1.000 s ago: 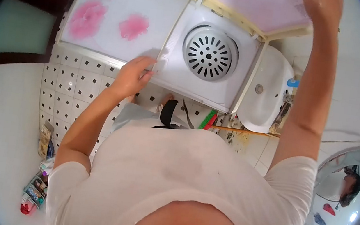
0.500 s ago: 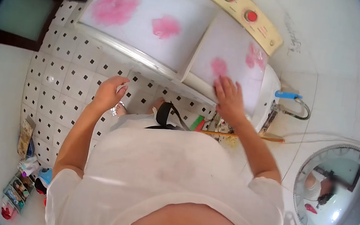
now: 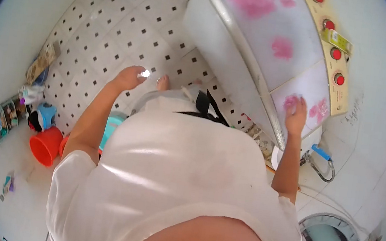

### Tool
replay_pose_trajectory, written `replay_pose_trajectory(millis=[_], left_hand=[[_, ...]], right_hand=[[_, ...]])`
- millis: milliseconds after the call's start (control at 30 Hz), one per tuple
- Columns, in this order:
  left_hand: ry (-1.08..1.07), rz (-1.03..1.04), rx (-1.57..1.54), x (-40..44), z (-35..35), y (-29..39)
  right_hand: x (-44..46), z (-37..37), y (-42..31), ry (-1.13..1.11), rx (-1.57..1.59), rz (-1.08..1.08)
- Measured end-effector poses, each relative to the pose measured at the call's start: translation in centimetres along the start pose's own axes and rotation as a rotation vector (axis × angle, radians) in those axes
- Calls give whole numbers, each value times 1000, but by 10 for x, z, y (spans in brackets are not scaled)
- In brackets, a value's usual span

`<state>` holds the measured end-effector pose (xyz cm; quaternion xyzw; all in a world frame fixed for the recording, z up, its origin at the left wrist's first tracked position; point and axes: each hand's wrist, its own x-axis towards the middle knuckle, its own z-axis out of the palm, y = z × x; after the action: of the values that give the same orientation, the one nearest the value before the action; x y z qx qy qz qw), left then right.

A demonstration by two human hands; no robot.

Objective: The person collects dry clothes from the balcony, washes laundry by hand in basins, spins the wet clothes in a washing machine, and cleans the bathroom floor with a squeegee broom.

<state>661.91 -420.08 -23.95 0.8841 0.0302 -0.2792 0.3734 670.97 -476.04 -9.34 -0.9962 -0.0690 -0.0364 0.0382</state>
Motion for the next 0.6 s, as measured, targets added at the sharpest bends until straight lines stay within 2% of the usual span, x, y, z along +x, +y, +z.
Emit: replay_pose_trajectory(millis=[133,200,233,267,300,333,400,433,567,600], left_hand=[[38,-109,-44,-14,33,-105],[-40,-230,3,-22,53,-163],[-2,-466,-276,-35,48,-147],[-118,-497,-158,-38,45,-163],[-133,-609,-233,-43,38,-155],[-52,-554,-331,-54,43,-158],[32,-606,-495,-57,24,-127],[43,-706,-567,-53,4,-82],[119,-686,-787,-15,-5,-88],[152,-662,-754,-8,-18,-54]], right_hand=[[53,-12,52,109,-112,-19],[82,-24,73,152,-75,136],[97,-29,83,137,-66,234],[109,-34,95,192,-108,265],[122,-34,105,246,-137,292],[135,-36,111,280,-186,319],[152,-40,120,326,-282,371],[158,-40,126,282,-324,367],[185,-37,167,44,-456,317],[189,-36,175,-33,-477,300]])
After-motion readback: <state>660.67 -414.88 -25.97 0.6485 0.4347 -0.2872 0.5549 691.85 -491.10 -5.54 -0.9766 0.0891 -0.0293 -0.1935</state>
